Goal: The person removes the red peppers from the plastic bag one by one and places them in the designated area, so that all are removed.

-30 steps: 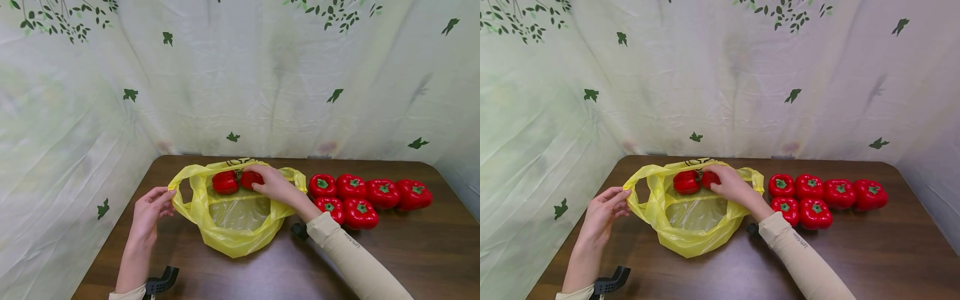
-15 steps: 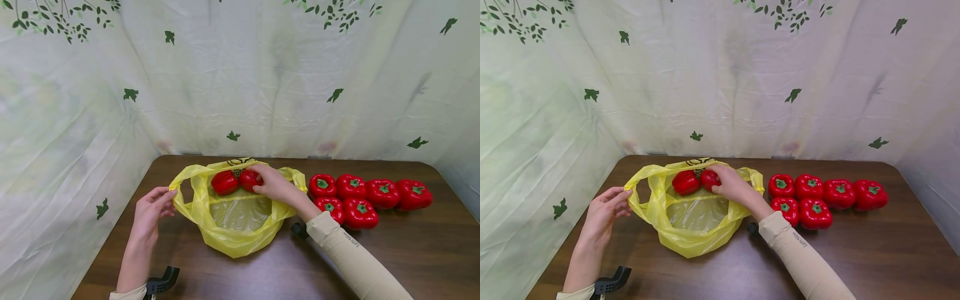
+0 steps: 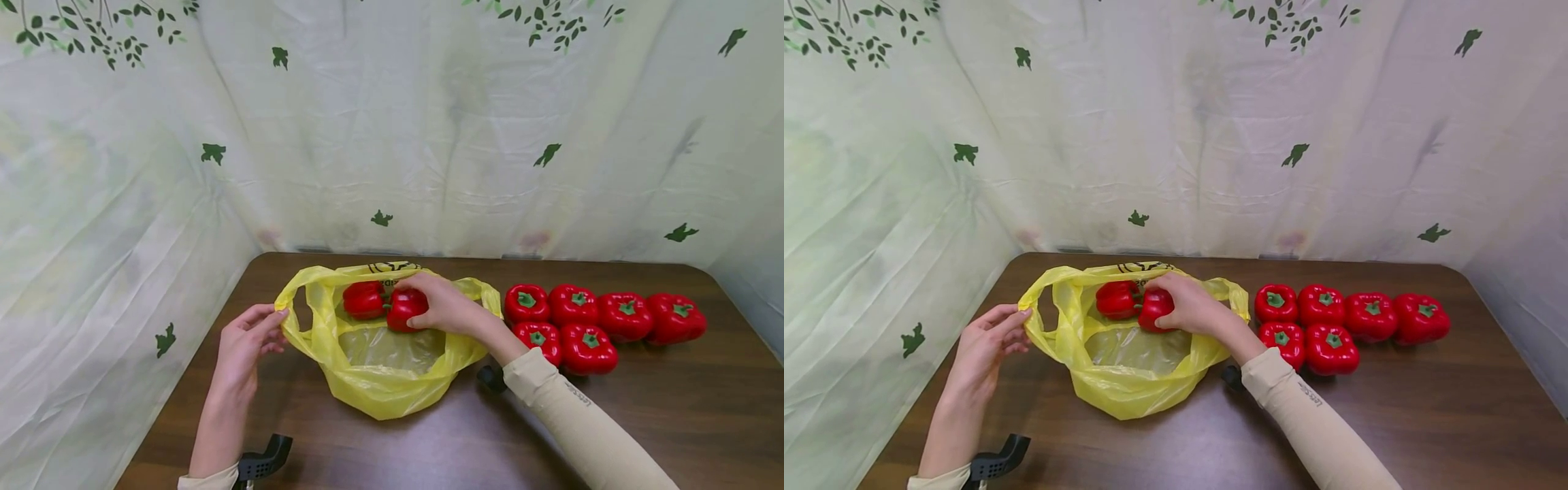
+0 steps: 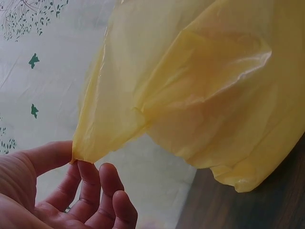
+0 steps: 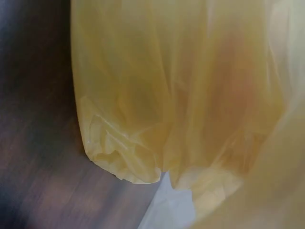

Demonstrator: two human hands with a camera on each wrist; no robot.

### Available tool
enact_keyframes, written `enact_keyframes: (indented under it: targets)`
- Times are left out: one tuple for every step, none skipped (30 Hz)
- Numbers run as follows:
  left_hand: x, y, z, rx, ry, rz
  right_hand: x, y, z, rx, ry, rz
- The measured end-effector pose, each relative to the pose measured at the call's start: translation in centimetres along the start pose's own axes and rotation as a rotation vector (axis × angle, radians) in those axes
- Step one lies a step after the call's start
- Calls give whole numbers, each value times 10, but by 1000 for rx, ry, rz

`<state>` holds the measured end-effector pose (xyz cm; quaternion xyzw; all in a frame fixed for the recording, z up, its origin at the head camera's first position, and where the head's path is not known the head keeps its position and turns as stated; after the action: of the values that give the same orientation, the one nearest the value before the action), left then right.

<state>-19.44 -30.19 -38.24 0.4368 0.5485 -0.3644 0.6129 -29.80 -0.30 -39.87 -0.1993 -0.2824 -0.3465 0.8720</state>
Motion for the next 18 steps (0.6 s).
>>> enact_keyframes:
  targets:
    - [0,0,0,2,2,-1,1,0,-1,9,-3,3]
    - [0,0,0,4,2,-2,1,1,-3,17,-2,6]
    - [0,1,0,6,2,-3,2,1,-5,29,-6,5]
    - [0,1,0,7,2,-3,2,2,-7,39,-10,4]
    - [0,1,-1,9,3,-4,2,2,-9,50,-13,1]
    - [0,1,-1,10,2,-6,3,3,-11,59,-15,0]
    - [0,1,-1,11,1,-8,3,3,-13,69,-20,-4]
    - [0,1,-1,11,-1,-9,3,4,-14,78,-27,-9]
    - [0,1,-1,11,-2,-10,2,4,-16,88,-37,-17]
    - [0,1,-1,10,-4,-12,2,5,-17,94,-45,-24]
    - [1,1,-1,10,-6,-13,3,5,-18,96,-51,-26]
    - [1,1,-1,10,-8,-13,3,6,-19,100,-56,-27]
    - [1,0,-1,9,-10,-12,4,6,-20,106,-57,-26]
    - [1,0,-1,8,-13,-11,5,7,-21,109,-57,-26]
    - [1,0,-1,6,-15,-10,5,7,-21,113,-56,-25]
    - [1,0,-1,6,-15,-8,6,7,-22,120,-50,-26]
    - [1,0,-1,5,-13,-6,7,8,-23,128,-44,-25]
    - [1,0,-2,4,-14,-6,7,8,-24,137,-38,-28]
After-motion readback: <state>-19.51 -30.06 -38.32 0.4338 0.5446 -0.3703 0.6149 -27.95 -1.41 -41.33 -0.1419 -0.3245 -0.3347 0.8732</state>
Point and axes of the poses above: each hand's wrist, its own y-axis away from the middle knuckle, its own z-axis out of the back of the hand, x = y × z, the point moved 5 cm from there along -y, towards the middle knuckle, and after that the axes turned 1 degree about y, right-handed, at the moved point
